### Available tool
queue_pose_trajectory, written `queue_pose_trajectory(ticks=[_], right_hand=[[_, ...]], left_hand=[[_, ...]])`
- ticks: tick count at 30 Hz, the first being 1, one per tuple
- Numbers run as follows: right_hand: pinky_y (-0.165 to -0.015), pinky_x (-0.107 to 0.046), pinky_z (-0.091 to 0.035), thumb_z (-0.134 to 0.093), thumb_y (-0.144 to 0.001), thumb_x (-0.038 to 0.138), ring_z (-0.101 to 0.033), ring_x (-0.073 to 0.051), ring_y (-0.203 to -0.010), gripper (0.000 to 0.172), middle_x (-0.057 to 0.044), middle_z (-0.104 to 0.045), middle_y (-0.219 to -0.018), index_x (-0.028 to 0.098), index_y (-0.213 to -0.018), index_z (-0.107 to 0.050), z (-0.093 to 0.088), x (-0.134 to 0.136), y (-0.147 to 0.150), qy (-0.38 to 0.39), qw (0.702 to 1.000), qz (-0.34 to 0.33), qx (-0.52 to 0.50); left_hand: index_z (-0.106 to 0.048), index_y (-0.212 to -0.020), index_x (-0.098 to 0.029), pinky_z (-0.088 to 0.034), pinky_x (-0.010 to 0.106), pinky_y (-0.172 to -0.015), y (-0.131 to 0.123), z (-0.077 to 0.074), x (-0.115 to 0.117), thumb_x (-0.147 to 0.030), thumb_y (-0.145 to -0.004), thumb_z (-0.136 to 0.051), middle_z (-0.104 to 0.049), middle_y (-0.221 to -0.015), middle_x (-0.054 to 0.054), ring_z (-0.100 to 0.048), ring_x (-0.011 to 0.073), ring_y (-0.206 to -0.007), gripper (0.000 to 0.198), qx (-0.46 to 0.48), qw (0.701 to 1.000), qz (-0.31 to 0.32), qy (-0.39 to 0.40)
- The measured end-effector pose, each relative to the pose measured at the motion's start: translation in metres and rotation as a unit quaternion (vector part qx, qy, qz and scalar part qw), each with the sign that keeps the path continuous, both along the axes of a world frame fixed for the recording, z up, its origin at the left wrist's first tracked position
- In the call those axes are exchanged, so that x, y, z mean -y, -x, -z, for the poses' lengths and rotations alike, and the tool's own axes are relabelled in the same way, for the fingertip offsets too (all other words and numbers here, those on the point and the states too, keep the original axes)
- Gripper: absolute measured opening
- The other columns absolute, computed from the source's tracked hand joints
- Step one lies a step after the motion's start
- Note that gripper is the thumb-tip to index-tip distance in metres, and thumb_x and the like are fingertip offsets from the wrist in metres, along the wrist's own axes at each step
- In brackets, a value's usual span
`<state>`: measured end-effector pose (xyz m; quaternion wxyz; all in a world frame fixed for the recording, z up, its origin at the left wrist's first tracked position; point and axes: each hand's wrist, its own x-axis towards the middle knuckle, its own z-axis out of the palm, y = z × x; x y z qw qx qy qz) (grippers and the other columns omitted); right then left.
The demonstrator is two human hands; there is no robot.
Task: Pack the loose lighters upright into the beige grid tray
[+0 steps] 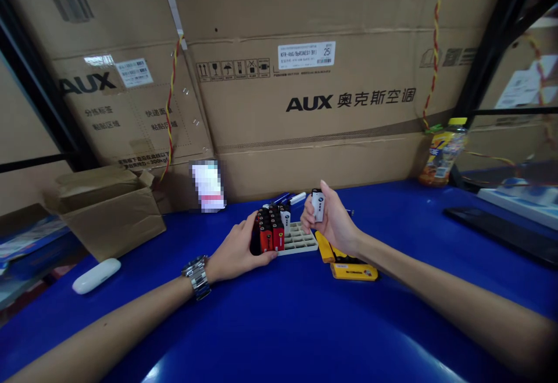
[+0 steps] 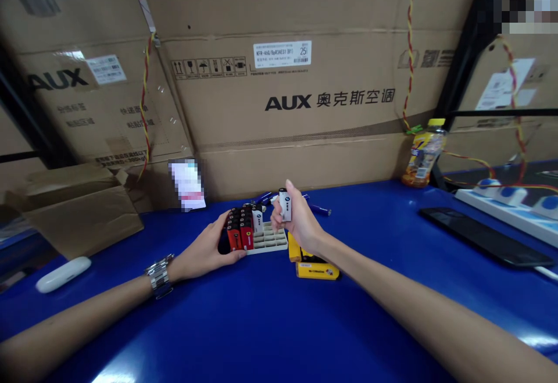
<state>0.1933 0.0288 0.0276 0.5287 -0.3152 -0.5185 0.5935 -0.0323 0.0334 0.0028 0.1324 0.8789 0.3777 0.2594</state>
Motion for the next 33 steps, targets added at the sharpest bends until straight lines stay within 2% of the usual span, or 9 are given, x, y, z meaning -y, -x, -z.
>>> queue_pose_trajectory(ticks=[2,5,7,9,16,22,28,33], right_hand=[[-0.043,-0.028,-0.038,-0.029,-0.082,0.068,-0.042,-0.013,-0.043,0.052,0.002,-0.041,-0.047,0.023,-0.058,-0.038,0.0,0.0,0.0,0.011,1.0,-0.003,-0.005],[-0.034,-0.023,-0.022,-0.027,-0.08,0.071,-0.027,-0.009,-0.035,0.055,0.005,-0.032,-0.042,0.022,-0.057,-0.037,0.001,0.001,0.0,0.055,0.998,-0.03,0.013],[-0.033,-0.021,-0.012,-0.029,-0.08,0.071,-0.018,-0.007,-0.034,0.056,0.007,-0.025,-0.041,0.022,-0.054,-0.036,0.001,0.001,0.0,0.083,0.995,-0.036,0.03],[-0.033,-0.021,-0.008,-0.03,-0.082,0.067,-0.013,-0.006,-0.033,0.055,0.007,-0.022,-0.039,0.021,-0.051,-0.034,0.002,0.001,0.0,0.097,0.994,-0.024,0.038],[-0.03,-0.022,-0.012,-0.016,-0.086,0.051,-0.016,-0.007,-0.028,0.049,0.005,-0.023,-0.034,0.023,-0.051,-0.034,0.004,0.005,0.007,0.148,0.986,-0.006,0.07],[-0.031,-0.021,-0.01,-0.024,-0.085,0.058,-0.013,-0.006,-0.029,0.052,0.006,-0.021,-0.034,0.022,-0.048,-0.033,0.0,0.009,0.01,0.131,0.988,0.025,0.08],[-0.03,-0.021,-0.012,-0.015,-0.087,0.047,-0.015,-0.006,-0.028,0.048,0.005,-0.023,-0.034,0.022,-0.05,-0.033,0.002,0.007,0.009,0.141,0.987,0.022,0.08],[-0.03,-0.021,-0.012,-0.013,-0.089,0.044,-0.016,-0.006,-0.028,0.049,0.005,-0.024,-0.034,0.022,-0.049,-0.033,0.002,0.007,0.008,0.144,0.986,0.027,0.081]], left_hand=[[-0.027,-0.137,-0.021,-0.043,0.051,-0.092,0.0,0.0,0.0,-0.05,-0.073,-0.062,-0.051,-0.129,0.014,-0.054,0.0331,-0.11,0.079,0.0,1.0,-0.002,-0.003],[-0.025,-0.138,-0.021,-0.042,0.051,-0.093,0.0,0.001,0.0,-0.052,-0.073,-0.063,-0.051,-0.129,0.013,-0.053,0.0328,-0.111,0.081,-0.001,1.0,-0.005,-0.001],[-0.024,-0.138,-0.021,-0.042,0.051,-0.095,0.001,0.002,-0.001,-0.052,-0.073,-0.063,-0.049,-0.131,0.013,-0.052,0.0329,-0.113,0.082,-0.003,1.0,-0.007,0.001],[-0.024,-0.138,-0.02,-0.041,0.05,-0.095,0.001,0.003,-0.002,-0.052,-0.073,-0.063,-0.048,-0.133,0.014,-0.051,0.0331,-0.115,0.082,-0.006,1.0,-0.008,0.004],[-0.024,-0.137,-0.021,-0.044,0.051,-0.091,0.001,0.003,-0.002,-0.052,-0.074,-0.063,-0.05,-0.129,0.013,-0.054,0.0329,-0.109,0.081,-0.009,1.0,-0.006,-0.006],[-0.026,-0.137,-0.02,-0.045,0.048,-0.089,0.001,0.004,-0.003,-0.052,-0.074,-0.062,-0.052,-0.126,0.013,-0.056,0.0315,-0.106,0.08,-0.004,1.0,0.002,-0.008],[-0.024,-0.139,-0.019,-0.043,0.049,-0.093,0.001,0.006,-0.005,-0.053,-0.072,-0.063,-0.051,-0.128,0.015,-0.054,0.0327,-0.111,0.084,-0.003,1.0,-0.009,-0.006],[-0.025,-0.138,-0.02,-0.043,0.049,-0.094,0.001,0.005,-0.003,-0.052,-0.073,-0.063,-0.05,-0.13,0.014,-0.053,0.0322,-0.112,0.082,-0.003,1.0,-0.007,-0.007]])
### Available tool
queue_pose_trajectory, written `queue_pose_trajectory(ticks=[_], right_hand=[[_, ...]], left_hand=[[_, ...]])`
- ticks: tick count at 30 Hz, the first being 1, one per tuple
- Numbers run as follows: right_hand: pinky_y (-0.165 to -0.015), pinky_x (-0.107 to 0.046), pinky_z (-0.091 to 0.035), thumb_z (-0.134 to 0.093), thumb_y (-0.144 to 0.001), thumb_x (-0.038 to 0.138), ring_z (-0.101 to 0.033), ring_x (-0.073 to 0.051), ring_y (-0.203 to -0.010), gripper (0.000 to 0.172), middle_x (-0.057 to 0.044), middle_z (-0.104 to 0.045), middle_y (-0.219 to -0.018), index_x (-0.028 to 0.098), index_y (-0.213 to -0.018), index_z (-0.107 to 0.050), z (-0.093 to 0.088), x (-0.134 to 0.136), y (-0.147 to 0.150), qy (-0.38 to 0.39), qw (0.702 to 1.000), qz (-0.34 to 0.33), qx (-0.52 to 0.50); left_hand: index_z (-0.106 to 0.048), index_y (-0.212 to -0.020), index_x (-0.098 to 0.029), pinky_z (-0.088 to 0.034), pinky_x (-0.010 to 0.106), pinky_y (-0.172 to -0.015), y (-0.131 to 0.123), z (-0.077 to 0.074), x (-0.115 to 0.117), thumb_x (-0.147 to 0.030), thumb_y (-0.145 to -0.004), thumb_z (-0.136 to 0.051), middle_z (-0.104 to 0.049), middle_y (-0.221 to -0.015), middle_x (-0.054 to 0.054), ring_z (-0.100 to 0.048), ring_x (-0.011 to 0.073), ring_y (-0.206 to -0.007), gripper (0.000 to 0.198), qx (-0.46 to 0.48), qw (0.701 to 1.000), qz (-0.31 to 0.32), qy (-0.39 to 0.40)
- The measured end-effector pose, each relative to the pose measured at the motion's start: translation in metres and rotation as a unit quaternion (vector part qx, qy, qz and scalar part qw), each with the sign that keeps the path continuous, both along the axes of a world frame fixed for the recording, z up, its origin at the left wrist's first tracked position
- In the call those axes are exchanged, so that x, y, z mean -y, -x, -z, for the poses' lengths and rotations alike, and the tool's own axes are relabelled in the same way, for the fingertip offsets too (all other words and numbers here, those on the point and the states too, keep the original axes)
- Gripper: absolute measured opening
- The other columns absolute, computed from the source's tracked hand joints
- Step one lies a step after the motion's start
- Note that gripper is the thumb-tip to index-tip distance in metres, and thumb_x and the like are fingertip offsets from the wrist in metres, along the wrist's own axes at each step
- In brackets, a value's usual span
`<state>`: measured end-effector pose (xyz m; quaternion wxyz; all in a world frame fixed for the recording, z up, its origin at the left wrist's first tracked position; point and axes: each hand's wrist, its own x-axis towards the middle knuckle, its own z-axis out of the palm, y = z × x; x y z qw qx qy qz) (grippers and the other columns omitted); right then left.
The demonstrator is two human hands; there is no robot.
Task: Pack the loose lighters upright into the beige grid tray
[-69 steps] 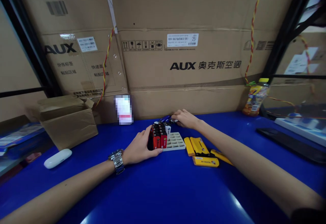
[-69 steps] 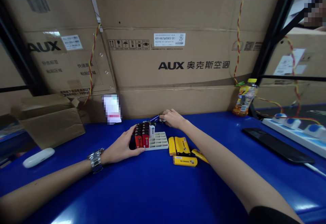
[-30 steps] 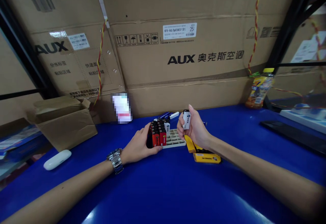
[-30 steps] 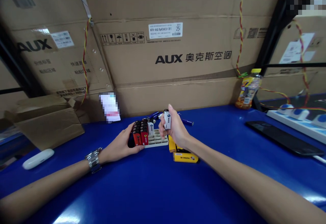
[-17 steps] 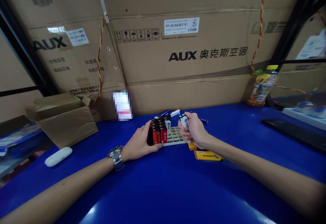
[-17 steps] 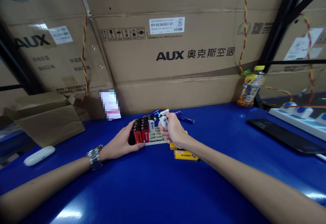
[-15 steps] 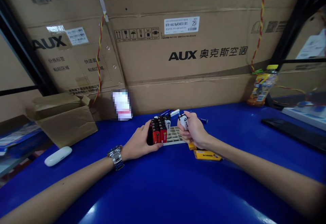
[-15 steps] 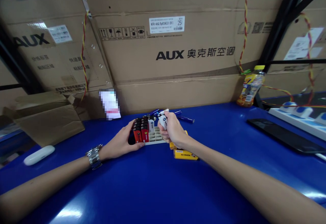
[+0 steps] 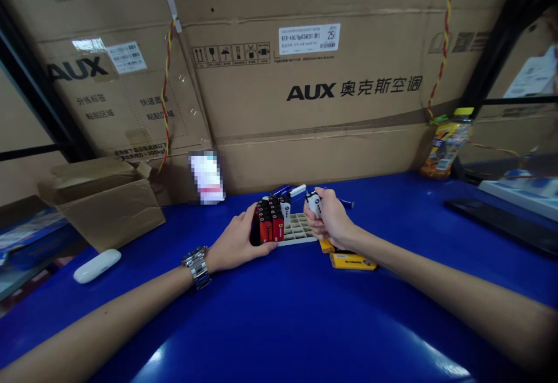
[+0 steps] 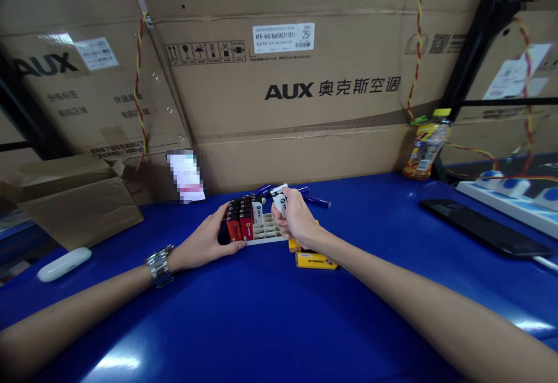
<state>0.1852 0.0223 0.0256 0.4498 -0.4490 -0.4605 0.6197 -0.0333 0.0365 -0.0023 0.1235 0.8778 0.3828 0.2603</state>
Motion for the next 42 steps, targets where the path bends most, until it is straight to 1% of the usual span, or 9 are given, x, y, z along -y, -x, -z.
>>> queue_pose_trajectory(ticks=[10,15,17,20,22,24,30,36,42], right_hand=[[-0.031,-0.021,-0.013,-0.016,-0.089,0.048,-0.019,-0.005,-0.028,0.052,0.005,-0.025,-0.035,0.021,-0.05,-0.036,0.003,-0.002,0.0,-0.003,1.0,0.01,0.01],[-0.031,-0.021,-0.015,-0.023,-0.089,0.059,-0.022,-0.006,-0.029,0.046,0.007,-0.033,-0.039,0.022,-0.071,-0.043,0.006,-0.005,0.001,-0.096,0.993,0.045,0.057],[-0.032,-0.02,-0.019,-0.031,-0.089,0.056,-0.032,-0.008,-0.033,0.035,0.006,-0.042,-0.047,0.024,-0.081,-0.041,0.007,-0.007,0.0,-0.152,0.984,0.048,0.081],[-0.043,-0.023,-0.035,-0.042,-0.088,0.048,-0.05,-0.012,-0.055,0.024,0.0,-0.056,-0.07,0.023,-0.089,-0.044,0.008,-0.009,-0.003,-0.276,0.947,0.058,0.156],[-0.055,-0.027,-0.04,-0.047,-0.087,0.044,-0.052,-0.014,-0.067,0.024,-0.002,-0.058,-0.077,0.021,-0.087,-0.052,0.008,-0.01,-0.005,-0.364,0.9,0.071,0.231],[-0.058,-0.028,-0.04,-0.05,-0.086,0.042,-0.049,-0.014,-0.065,0.026,-0.002,-0.056,-0.073,0.019,-0.081,-0.058,0.008,-0.011,-0.008,-0.412,0.863,0.062,0.286],[-0.053,-0.028,-0.041,-0.053,-0.085,0.04,-0.051,-0.013,-0.056,0.027,-0.001,-0.058,-0.066,0.017,-0.094,-0.063,0.018,-0.014,-0.01,-0.383,0.88,-0.011,0.281],[-0.064,-0.031,-0.045,-0.055,-0.082,0.03,-0.059,-0.016,-0.064,0.019,-0.003,-0.065,-0.071,0.018,-0.096,-0.058,0.019,-0.014,-0.009,-0.405,0.849,0.001,0.34],[-0.058,-0.029,-0.039,-0.055,-0.082,0.026,-0.055,-0.014,-0.06,0.009,-0.002,-0.063,-0.067,0.019,-0.084,-0.061,0.011,-0.012,-0.01,-0.418,0.821,-0.013,0.39]], left_hand=[[-0.025,-0.138,-0.018,-0.043,0.051,-0.094,0.0,0.0,0.0,-0.052,-0.073,-0.063,-0.049,-0.131,0.015,-0.052,0.0337,-0.112,0.083,-0.003,1.0,-0.006,0.0],[-0.025,-0.139,-0.019,-0.042,0.052,-0.093,0.0,0.001,-0.001,-0.053,-0.073,-0.062,-0.05,-0.13,0.016,-0.053,0.0341,-0.112,0.084,-0.002,1.0,-0.003,0.0],[-0.024,-0.14,-0.018,-0.042,0.052,-0.093,0.001,0.001,-0.001,-0.054,-0.073,-0.062,-0.05,-0.13,0.016,-0.053,0.034,-0.112,0.085,-0.002,1.0,-0.003,-0.001],[-0.024,-0.14,-0.018,-0.042,0.052,-0.093,0.001,0.001,0.0,-0.054,-0.073,-0.062,-0.05,-0.13,0.016,-0.053,0.0344,-0.112,0.085,-0.006,1.0,-0.005,-0.004],[-0.024,-0.139,-0.019,-0.041,0.051,-0.093,0.001,0.0,0.0,-0.054,-0.073,-0.062,-0.051,-0.129,0.015,-0.053,0.0337,-0.112,0.084,-0.01,1.0,-0.01,-0.003],[-0.025,-0.139,-0.019,-0.042,0.049,-0.093,0.0,0.0,0.0,-0.054,-0.073,-0.062,-0.052,-0.127,0.014,-0.054,0.0325,-0.111,0.083,-0.013,1.0,-0.014,0.0],[-0.024,-0.139,-0.019,-0.042,0.049,-0.093,0.001,0.0,0.0,-0.053,-0.074,-0.062,-0.053,-0.126,0.014,-0.054,0.0318,-0.11,0.082,-0.009,1.0,-0.009,-0.006],[-0.025,-0.138,-0.018,-0.043,0.05,-0.091,0.0,0.0,0.0,-0.053,-0.073,-0.062,-0.055,-0.123,0.015,-0.055,0.0325,-0.108,0.083,-0.008,1.0,-0.009,-0.002],[-0.025,-0.138,-0.018,-0.043,0.05,-0.092,0.0,0.0,0.001,-0.051,-0.072,-0.062,-0.054,-0.124,0.015,-0.055,0.033,-0.108,0.083,-0.002,1.0,-0.003,0.0]])
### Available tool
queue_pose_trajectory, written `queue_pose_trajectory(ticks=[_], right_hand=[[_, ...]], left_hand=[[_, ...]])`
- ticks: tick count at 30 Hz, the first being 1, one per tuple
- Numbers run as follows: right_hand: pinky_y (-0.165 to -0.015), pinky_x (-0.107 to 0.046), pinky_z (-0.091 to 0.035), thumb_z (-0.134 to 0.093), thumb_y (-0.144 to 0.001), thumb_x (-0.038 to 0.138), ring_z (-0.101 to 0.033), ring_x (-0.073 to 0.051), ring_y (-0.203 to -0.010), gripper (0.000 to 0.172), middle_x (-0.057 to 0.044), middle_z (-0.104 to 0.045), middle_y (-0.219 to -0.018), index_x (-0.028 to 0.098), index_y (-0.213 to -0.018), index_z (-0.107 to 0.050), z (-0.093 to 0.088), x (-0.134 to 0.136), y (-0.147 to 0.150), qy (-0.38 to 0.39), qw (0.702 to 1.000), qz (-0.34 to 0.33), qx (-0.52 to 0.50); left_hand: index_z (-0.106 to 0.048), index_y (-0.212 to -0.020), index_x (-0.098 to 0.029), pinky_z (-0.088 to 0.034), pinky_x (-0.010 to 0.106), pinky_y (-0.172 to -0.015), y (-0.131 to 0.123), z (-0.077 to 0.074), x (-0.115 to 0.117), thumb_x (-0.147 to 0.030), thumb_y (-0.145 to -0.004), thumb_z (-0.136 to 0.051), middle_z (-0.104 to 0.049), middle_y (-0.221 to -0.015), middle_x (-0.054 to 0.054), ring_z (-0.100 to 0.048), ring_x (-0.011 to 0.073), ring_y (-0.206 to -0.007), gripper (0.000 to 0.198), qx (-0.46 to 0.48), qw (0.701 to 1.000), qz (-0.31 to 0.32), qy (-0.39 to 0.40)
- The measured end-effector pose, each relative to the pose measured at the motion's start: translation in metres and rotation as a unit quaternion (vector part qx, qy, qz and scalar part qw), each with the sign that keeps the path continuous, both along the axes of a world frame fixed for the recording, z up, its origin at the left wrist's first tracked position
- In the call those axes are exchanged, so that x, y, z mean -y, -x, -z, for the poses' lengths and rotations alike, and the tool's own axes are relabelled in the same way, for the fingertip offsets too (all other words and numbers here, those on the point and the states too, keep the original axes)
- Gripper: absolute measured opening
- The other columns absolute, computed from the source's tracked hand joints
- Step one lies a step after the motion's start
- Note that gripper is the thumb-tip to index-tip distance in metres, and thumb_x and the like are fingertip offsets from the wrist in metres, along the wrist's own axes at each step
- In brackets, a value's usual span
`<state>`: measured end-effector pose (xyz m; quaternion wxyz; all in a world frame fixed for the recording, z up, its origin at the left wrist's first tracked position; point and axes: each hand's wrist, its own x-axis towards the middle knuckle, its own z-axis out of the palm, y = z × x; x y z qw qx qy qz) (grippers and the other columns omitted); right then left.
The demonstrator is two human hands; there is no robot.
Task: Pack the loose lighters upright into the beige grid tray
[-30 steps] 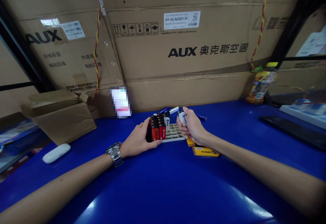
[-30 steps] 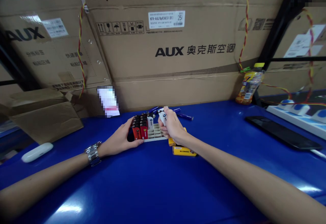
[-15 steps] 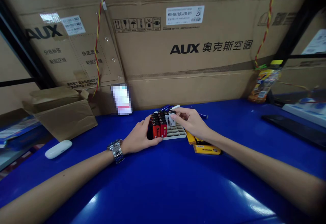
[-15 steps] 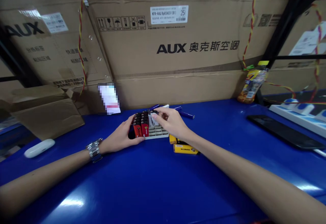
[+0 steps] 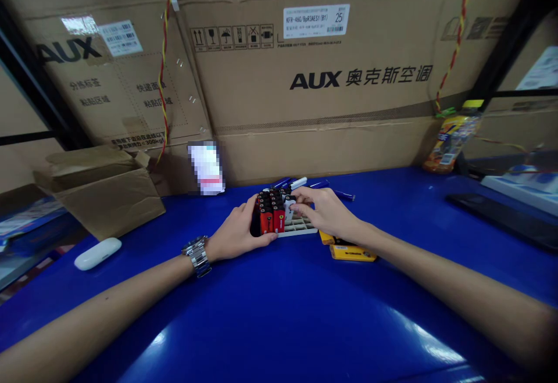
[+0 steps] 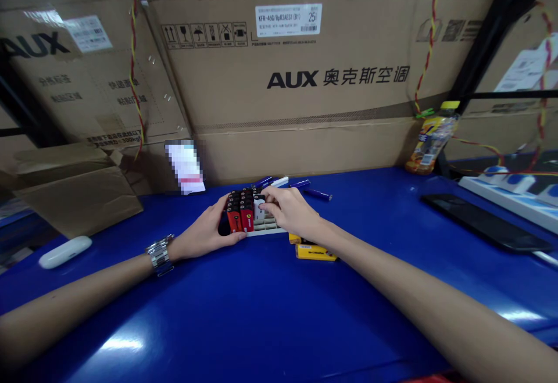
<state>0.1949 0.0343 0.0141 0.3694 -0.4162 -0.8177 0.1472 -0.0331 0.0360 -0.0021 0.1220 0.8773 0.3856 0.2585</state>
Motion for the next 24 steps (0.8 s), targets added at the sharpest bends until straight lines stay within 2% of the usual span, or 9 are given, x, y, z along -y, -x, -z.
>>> queue_pose_trajectory(ticks=[3,6,10,12,14,16,19,21,24], right_hand=[[-0.054,-0.028,-0.035,-0.057,-0.081,0.025,-0.05,-0.013,-0.054,0.008,-0.001,-0.06,-0.061,0.02,-0.075,-0.06,0.002,-0.002,0.001,0.01,1.0,0.0,-0.01],[-0.05,-0.028,-0.031,-0.056,-0.082,0.026,-0.043,-0.011,-0.049,0.018,0.0,-0.055,-0.055,0.02,-0.065,-0.057,0.004,-0.004,0.001,0.013,1.0,0.007,-0.01],[-0.049,-0.026,-0.03,-0.053,-0.085,0.037,-0.043,-0.01,-0.049,0.028,0.001,-0.054,-0.054,0.018,-0.066,-0.059,0.002,-0.007,-0.005,0.014,0.998,-0.028,0.048],[-0.052,-0.026,-0.032,-0.044,-0.09,0.04,-0.047,-0.011,-0.051,0.034,0.001,-0.057,-0.057,0.018,-0.068,-0.059,0.0,-0.011,-0.011,-0.009,0.997,-0.033,0.072],[-0.056,-0.027,-0.034,-0.037,-0.094,0.037,-0.051,-0.012,-0.054,0.037,-0.001,-0.06,-0.062,0.018,-0.07,-0.059,-0.001,-0.017,-0.018,-0.05,0.995,0.002,0.084],[-0.06,-0.029,-0.036,-0.035,-0.094,0.032,-0.055,-0.015,-0.061,0.034,-0.004,-0.064,-0.069,0.018,-0.076,-0.06,0.0,-0.028,-0.027,-0.089,0.989,0.047,0.108],[-0.073,-0.033,-0.04,-0.039,-0.091,0.023,-0.058,-0.021,-0.081,0.024,-0.01,-0.067,-0.089,0.015,-0.089,-0.062,0.005,-0.051,-0.039,-0.134,0.972,0.08,0.175],[-0.08,-0.036,-0.039,-0.042,-0.089,0.02,-0.056,-0.024,-0.092,0.022,-0.013,-0.065,-0.097,0.014,-0.096,-0.062,0.008,-0.069,-0.044,-0.142,0.959,0.094,0.225],[-0.08,-0.037,-0.039,-0.045,-0.087,0.019,-0.054,-0.026,-0.097,0.024,-0.014,-0.063,-0.105,0.014,-0.105,-0.06,0.009,-0.092,-0.044,-0.134,0.94,0.109,0.296]], left_hand=[[-0.025,-0.139,-0.018,-0.043,0.052,-0.092,0.001,0.002,-0.001,-0.049,-0.073,-0.061,-0.053,-0.125,0.016,-0.055,0.0341,-0.11,0.082,0.008,1.0,0.008,-0.004],[-0.024,-0.139,-0.018,-0.042,0.053,-0.093,0.001,0.003,-0.002,-0.049,-0.073,-0.061,-0.052,-0.126,0.017,-0.054,0.0342,-0.111,0.082,0.01,1.0,0.013,-0.007],[-0.024,-0.14,-0.017,-0.042,0.051,-0.092,0.001,0.001,-0.001,-0.053,-0.072,-0.062,-0.053,-0.126,0.016,-0.054,0.0338,-0.111,0.086,-0.001,1.0,-0.007,0.007],[-0.024,-0.14,-0.018,-0.042,0.05,-0.093,0.0,0.0,0.0,-0.054,-0.072,-0.062,-0.053,-0.126,0.015,-0.054,0.0332,-0.111,0.086,-0.003,1.0,-0.008,0.009],[-0.024,-0.14,-0.018,-0.041,0.051,-0.093,0.0,-0.001,0.001,-0.055,-0.073,-0.061,-0.053,-0.126,0.015,-0.053,0.0334,-0.112,0.085,-0.002,1.0,-0.006,0.005],[-0.023,-0.14,-0.018,-0.041,0.052,-0.093,0.001,-0.001,0.001,-0.056,-0.073,-0.061,-0.053,-0.125,0.016,-0.053,0.0342,-0.112,0.086,-0.006,1.0,-0.006,0.004],[-0.023,-0.14,-0.016,-0.042,0.053,-0.091,0.001,-0.002,0.002,-0.056,-0.072,-0.062,-0.053,-0.125,0.017,-0.053,0.0353,-0.111,0.088,-0.01,1.0,-0.013,0.006],[-0.023,-0.14,-0.017,-0.043,0.053,-0.091,0.001,-0.002,0.002,-0.056,-0.072,-0.062,-0.053,-0.124,0.018,-0.053,0.0357,-0.111,0.087,-0.009,1.0,-0.015,0.004],[-0.023,-0.139,-0.016,-0.043,0.054,-0.09,0.001,-0.003,0.002,-0.055,-0.071,-0.062,-0.052,-0.124,0.018,-0.053,0.0361,-0.111,0.087,-0.015,1.0,-0.019,0.005]])
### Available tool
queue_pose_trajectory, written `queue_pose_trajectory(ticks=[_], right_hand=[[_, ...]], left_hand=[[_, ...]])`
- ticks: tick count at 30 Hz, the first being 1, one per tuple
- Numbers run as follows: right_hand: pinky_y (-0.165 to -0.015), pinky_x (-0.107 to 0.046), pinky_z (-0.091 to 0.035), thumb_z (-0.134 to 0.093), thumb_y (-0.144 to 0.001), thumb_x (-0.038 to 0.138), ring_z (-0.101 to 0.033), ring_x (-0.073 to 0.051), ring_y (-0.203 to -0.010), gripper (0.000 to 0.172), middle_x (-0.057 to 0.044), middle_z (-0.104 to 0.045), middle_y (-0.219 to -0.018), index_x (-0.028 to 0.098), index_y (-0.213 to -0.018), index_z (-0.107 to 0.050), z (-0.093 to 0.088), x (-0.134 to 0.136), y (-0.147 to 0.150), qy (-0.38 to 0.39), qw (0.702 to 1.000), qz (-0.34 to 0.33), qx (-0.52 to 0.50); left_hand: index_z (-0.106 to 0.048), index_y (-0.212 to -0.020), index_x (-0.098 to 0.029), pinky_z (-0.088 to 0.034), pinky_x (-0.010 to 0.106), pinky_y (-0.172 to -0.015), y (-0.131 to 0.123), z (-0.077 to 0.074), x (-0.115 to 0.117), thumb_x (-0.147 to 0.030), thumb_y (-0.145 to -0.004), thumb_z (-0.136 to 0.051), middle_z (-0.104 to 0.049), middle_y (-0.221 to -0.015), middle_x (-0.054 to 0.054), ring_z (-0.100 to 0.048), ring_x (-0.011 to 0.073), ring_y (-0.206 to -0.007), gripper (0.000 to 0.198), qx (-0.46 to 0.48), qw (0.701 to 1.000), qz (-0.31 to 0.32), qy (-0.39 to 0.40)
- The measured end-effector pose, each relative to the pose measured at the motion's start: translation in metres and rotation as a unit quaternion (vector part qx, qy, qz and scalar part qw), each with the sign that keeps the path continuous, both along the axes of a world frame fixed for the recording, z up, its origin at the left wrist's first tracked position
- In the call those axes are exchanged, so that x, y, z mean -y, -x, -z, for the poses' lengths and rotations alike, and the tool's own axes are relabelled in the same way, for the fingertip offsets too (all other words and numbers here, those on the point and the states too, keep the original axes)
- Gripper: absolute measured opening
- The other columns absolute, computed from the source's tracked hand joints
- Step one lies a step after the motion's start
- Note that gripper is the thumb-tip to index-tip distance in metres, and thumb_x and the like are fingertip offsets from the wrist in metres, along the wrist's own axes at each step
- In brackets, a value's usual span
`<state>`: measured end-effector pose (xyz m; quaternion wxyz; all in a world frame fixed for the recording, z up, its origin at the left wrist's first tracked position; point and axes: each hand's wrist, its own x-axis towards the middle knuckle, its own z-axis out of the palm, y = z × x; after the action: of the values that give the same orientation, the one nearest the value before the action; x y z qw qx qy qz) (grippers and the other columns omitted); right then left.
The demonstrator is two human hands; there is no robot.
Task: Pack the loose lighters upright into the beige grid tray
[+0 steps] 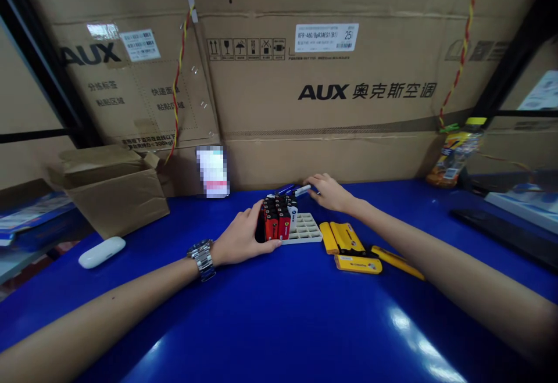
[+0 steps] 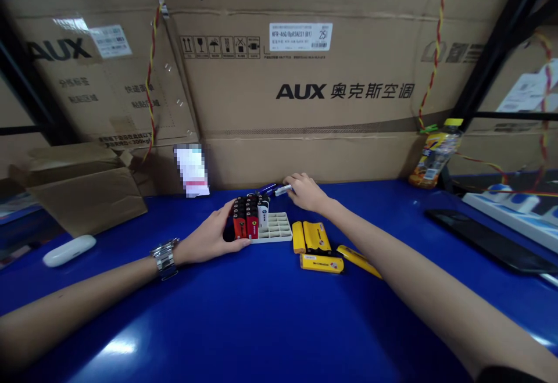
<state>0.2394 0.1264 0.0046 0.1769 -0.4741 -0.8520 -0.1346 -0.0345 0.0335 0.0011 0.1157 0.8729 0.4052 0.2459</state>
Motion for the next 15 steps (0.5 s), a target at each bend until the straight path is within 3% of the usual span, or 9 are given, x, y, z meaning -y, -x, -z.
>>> queue_pose_trajectory(ticks=[6,10,13,15], right_hand=[[-0.073,-0.036,-0.038,-0.054,-0.083,0.02,-0.052,-0.028,-0.094,0.02,-0.013,-0.064,-0.099,0.019,-0.101,-0.062,-0.009,-0.013,0.017,0.003,0.991,0.01,0.133],[-0.072,-0.035,-0.036,-0.054,-0.082,0.018,-0.051,-0.029,-0.095,0.014,-0.013,-0.063,-0.096,0.018,-0.093,-0.062,-0.009,-0.008,0.021,-0.025,0.988,0.015,0.154],[-0.073,-0.036,-0.037,-0.052,-0.082,0.016,-0.051,-0.03,-0.095,0.009,-0.015,-0.061,-0.096,0.017,-0.089,-0.057,-0.006,-0.004,0.017,-0.033,0.994,0.001,0.105],[-0.071,-0.036,-0.039,-0.047,-0.085,0.019,-0.054,-0.027,-0.087,0.007,-0.013,-0.061,-0.09,0.017,-0.091,-0.05,-0.006,0.001,0.014,-0.004,1.0,-0.015,-0.009]], left_hand=[[-0.024,-0.139,-0.016,-0.042,0.055,-0.09,0.001,0.001,0.0,-0.057,-0.07,-0.061,-0.051,-0.125,0.019,-0.052,0.0369,-0.111,0.088,0.002,1.0,-0.004,0.004],[-0.023,-0.139,-0.017,-0.042,0.055,-0.09,0.001,0.003,-0.001,-0.059,-0.07,-0.061,-0.051,-0.126,0.019,-0.052,0.0367,-0.111,0.089,0.01,1.0,-0.003,-0.001],[-0.022,-0.14,-0.015,-0.042,0.054,-0.091,0.002,0.003,-0.001,-0.06,-0.071,-0.06,-0.053,-0.124,0.019,-0.052,0.0366,-0.112,0.09,0.0,1.0,-0.008,0.002],[-0.022,-0.14,-0.015,-0.042,0.053,-0.091,0.002,0.002,-0.001,-0.06,-0.071,-0.06,-0.053,-0.123,0.019,-0.052,0.0367,-0.111,0.09,-0.005,1.0,-0.009,0.007]])
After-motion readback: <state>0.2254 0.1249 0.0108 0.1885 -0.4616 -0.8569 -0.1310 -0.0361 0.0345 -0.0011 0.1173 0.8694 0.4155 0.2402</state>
